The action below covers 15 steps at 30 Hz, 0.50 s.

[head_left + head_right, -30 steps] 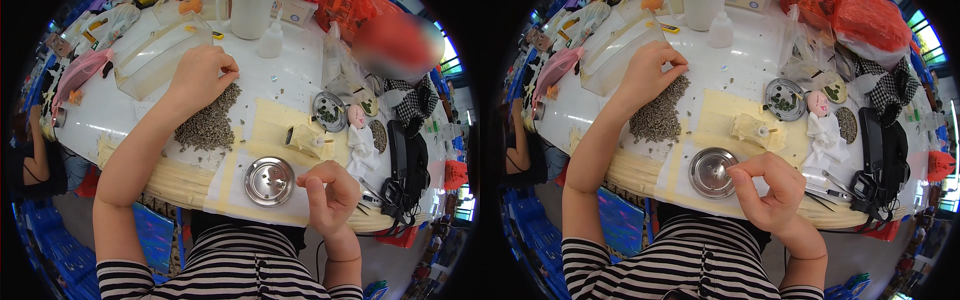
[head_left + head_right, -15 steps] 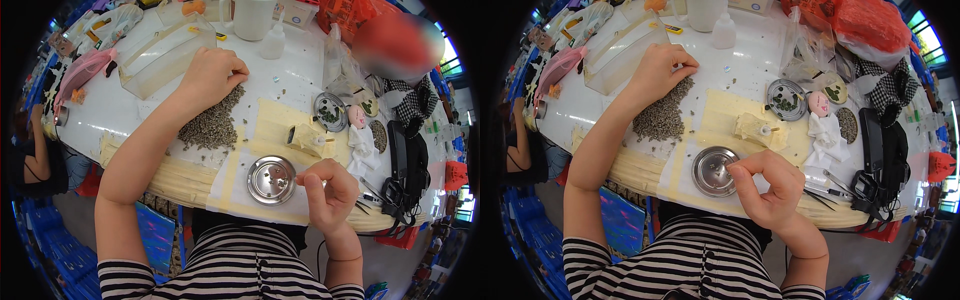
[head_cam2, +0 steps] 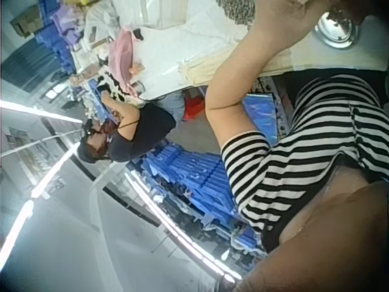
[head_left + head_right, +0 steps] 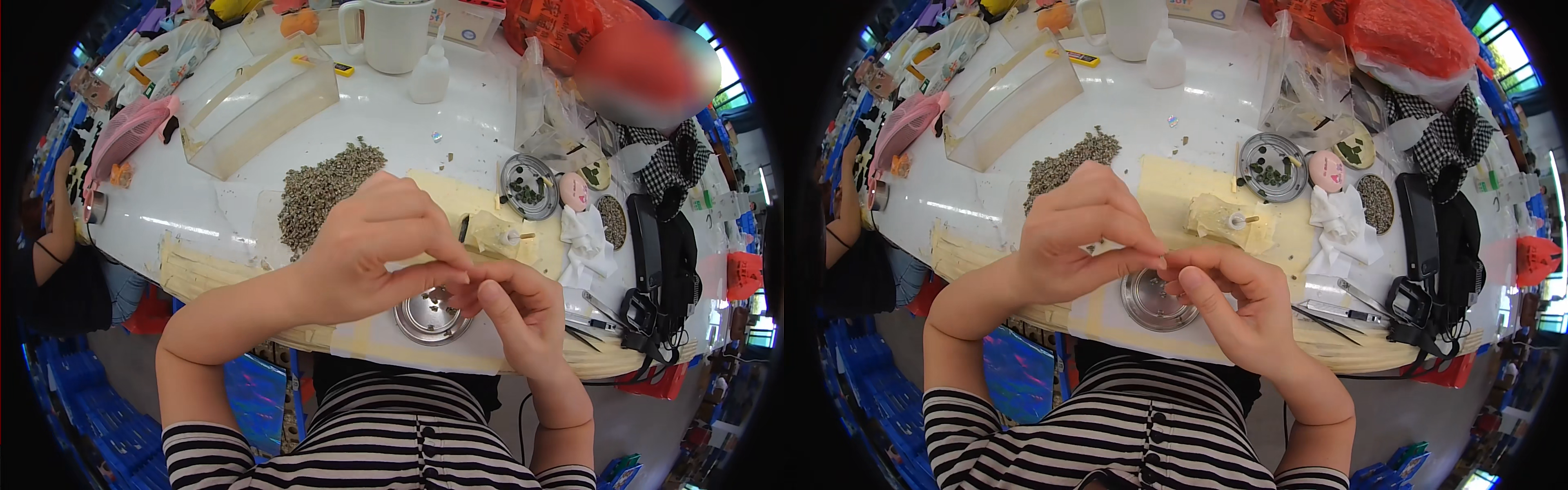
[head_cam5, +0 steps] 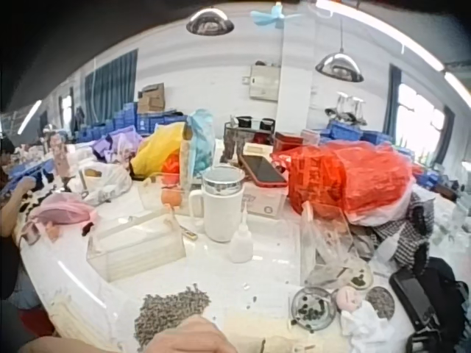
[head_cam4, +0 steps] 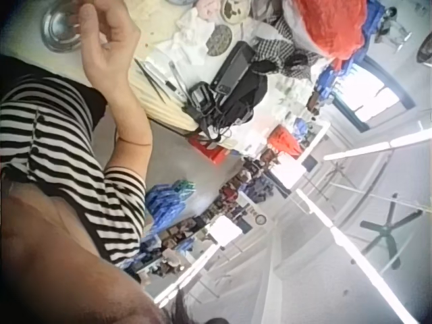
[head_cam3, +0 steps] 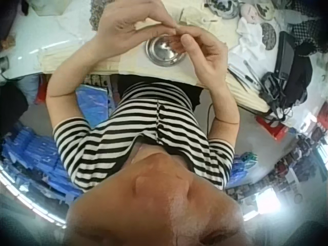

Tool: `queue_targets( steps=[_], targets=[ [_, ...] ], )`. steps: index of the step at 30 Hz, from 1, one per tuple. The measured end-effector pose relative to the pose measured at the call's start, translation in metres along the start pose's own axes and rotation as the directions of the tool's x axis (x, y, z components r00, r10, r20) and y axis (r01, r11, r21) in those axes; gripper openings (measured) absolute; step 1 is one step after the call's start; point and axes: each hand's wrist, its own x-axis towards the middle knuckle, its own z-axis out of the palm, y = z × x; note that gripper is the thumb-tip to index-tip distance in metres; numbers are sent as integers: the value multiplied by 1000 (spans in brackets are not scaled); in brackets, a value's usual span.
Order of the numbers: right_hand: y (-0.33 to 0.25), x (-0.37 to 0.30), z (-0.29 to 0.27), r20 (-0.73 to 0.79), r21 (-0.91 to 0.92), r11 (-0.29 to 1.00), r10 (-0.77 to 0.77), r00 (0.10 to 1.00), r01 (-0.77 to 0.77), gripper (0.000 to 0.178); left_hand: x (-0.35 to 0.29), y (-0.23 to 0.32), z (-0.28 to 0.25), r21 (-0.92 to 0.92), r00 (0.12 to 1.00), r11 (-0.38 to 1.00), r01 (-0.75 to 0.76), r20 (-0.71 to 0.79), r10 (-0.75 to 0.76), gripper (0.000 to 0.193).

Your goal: The person assembles small electronic components by hand, inserting tiny pins into a circular connector and then pouring additional small parts from a plastic container onto the workspace.

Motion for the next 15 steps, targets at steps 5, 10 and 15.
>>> queue_targets(
  steps=[5,10,15],
  targets=[
    [4,-2,-10,106,70,996,56,993,-63,16,-4,3,9,-70,1000,997,21,12,-20,20],
    [5,-1,-8,72,96,994,54,996,-61,14,-10,1,14,-283,990,948,144,36,-140,20],
    [4,-2,-9,64,108,993,43,997,-49,13,-9,-1,15,-290,989,946,144,56,-134,23]
  ],
)
